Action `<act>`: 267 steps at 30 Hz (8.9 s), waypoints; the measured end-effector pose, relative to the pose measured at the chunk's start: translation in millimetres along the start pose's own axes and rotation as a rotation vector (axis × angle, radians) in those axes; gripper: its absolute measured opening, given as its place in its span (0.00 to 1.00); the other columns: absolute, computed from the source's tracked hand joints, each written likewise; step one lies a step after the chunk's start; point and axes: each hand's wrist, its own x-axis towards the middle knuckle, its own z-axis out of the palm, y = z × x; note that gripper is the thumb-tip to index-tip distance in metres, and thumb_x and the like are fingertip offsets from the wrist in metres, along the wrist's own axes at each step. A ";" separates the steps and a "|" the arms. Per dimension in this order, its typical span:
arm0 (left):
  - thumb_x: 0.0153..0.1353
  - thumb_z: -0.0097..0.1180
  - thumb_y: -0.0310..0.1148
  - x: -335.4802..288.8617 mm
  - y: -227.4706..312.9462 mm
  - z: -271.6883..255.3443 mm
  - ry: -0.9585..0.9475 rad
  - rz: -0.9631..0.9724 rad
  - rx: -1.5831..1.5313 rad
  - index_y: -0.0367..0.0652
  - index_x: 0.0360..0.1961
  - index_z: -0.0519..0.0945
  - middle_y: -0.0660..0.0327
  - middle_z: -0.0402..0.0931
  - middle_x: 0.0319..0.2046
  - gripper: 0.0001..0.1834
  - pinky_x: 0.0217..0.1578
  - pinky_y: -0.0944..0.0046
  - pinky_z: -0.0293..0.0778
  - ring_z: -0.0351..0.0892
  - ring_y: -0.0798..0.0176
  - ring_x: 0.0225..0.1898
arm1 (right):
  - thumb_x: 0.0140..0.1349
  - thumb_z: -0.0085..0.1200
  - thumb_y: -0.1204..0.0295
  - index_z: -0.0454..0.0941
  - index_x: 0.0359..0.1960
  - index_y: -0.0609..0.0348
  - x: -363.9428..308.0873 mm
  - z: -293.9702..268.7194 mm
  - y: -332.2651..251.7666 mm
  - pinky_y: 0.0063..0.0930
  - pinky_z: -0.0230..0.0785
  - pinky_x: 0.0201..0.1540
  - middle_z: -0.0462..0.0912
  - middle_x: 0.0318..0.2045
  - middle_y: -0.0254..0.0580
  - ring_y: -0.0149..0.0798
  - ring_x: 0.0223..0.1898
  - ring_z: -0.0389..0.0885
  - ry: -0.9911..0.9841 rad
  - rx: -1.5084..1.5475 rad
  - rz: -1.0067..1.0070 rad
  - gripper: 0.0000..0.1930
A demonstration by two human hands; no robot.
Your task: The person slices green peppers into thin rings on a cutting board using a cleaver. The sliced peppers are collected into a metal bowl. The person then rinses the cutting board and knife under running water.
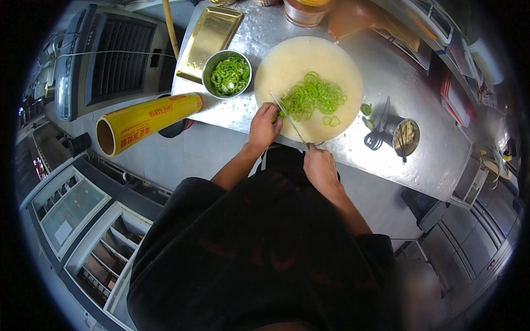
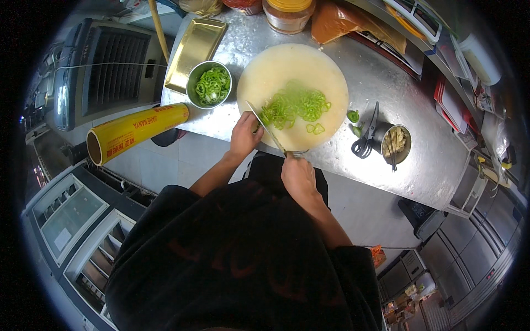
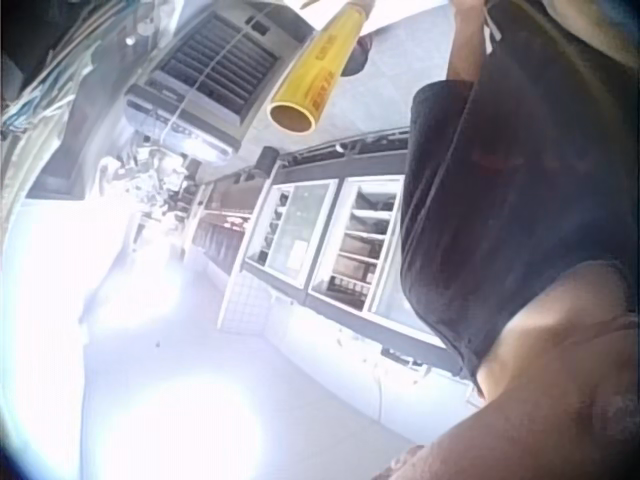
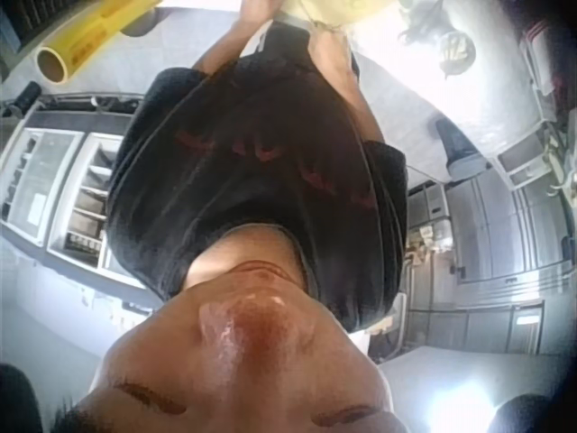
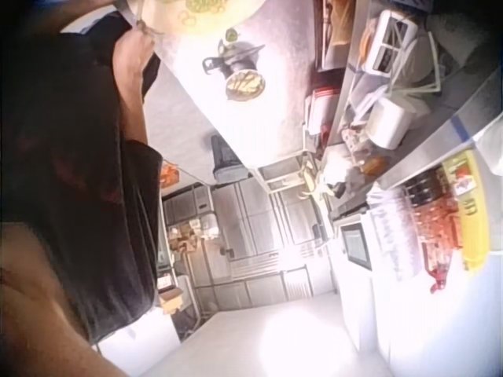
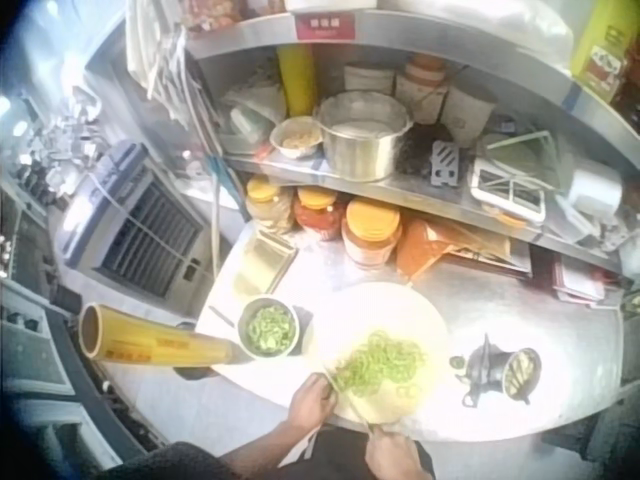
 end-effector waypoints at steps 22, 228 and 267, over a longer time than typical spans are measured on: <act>0.58 0.70 0.21 -8.2 -5.0 6.2 0.055 -0.066 -0.062 0.37 0.45 0.79 0.51 0.79 0.45 0.15 0.42 0.54 0.82 0.85 0.46 0.45 | 0.68 0.54 0.73 0.83 0.44 0.66 71.4 58.3 5.2 0.60 0.80 0.43 0.86 0.31 0.68 0.69 0.36 0.87 0.082 0.031 0.028 0.10; 0.56 0.73 0.49 57.2 65.0 -23.5 0.721 -0.358 0.244 0.38 0.64 0.78 0.42 0.63 0.73 0.39 0.71 0.40 0.64 0.59 0.31 0.74 | 0.84 0.40 0.61 0.68 0.32 0.61 94.2 0.2 -19.7 0.31 0.69 0.20 0.74 0.20 0.37 0.31 0.16 0.72 -0.361 0.849 0.018 0.20; 0.60 0.65 0.23 85.7 -64.0 -116.5 0.490 0.109 0.287 0.44 0.46 0.85 0.56 0.81 0.50 0.12 0.56 0.48 0.74 0.77 0.44 0.55 | 0.78 0.52 0.61 0.74 0.36 0.67 95.7 -92.8 -99.4 0.29 0.75 0.22 0.79 0.23 0.39 0.30 0.19 0.79 -0.294 0.564 0.121 0.18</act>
